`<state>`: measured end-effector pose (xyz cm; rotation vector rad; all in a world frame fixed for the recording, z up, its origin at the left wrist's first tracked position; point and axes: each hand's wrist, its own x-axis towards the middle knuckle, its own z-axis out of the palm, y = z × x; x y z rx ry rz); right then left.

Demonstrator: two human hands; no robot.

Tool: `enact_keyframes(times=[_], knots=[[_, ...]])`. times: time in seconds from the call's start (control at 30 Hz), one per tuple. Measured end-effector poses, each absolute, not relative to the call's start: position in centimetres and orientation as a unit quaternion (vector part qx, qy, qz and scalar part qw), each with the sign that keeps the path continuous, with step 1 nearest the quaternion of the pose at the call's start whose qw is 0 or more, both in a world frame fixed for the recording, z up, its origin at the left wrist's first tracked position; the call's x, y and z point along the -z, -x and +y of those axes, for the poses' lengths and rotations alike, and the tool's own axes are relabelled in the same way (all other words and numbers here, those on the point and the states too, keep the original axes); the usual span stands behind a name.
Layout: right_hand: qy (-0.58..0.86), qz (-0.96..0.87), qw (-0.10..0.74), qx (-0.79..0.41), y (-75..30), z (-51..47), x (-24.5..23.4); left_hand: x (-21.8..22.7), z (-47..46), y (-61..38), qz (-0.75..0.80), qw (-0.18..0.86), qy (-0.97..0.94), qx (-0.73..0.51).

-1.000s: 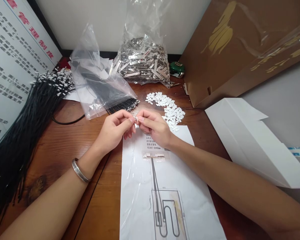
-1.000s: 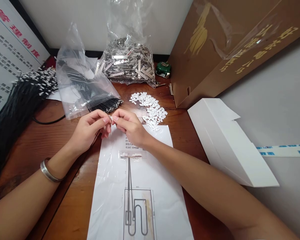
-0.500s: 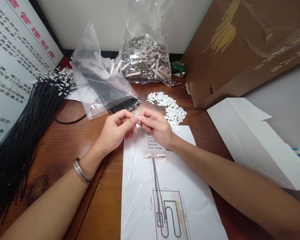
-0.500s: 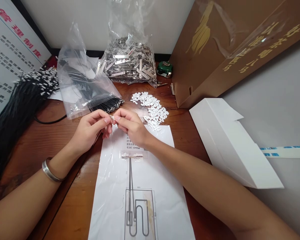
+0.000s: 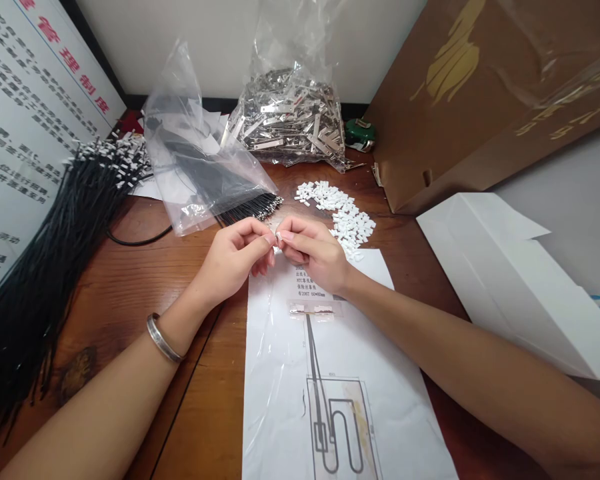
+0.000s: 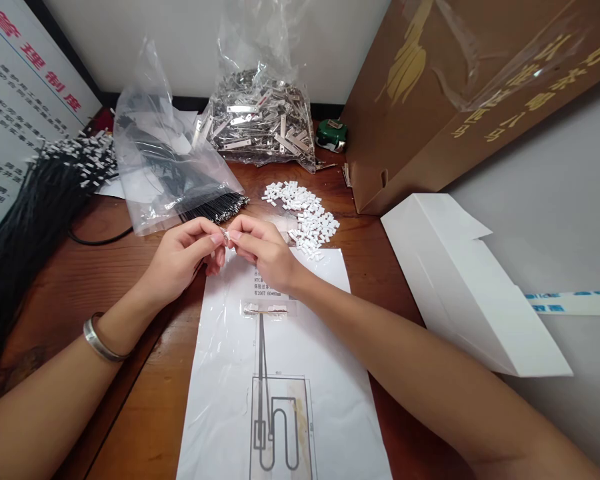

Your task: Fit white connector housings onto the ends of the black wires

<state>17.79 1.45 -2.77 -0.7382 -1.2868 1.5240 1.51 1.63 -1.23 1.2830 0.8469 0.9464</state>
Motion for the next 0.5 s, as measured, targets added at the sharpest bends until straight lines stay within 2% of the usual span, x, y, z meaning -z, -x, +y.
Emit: enact_keyframes(times=[0.5], knots=[[0.328, -0.539, 0.488, -0.603, -17.54, 1.21, 2.63, 1.13, 1.54, -1.73, 0.379, 0.608, -0.556, -0.421]])
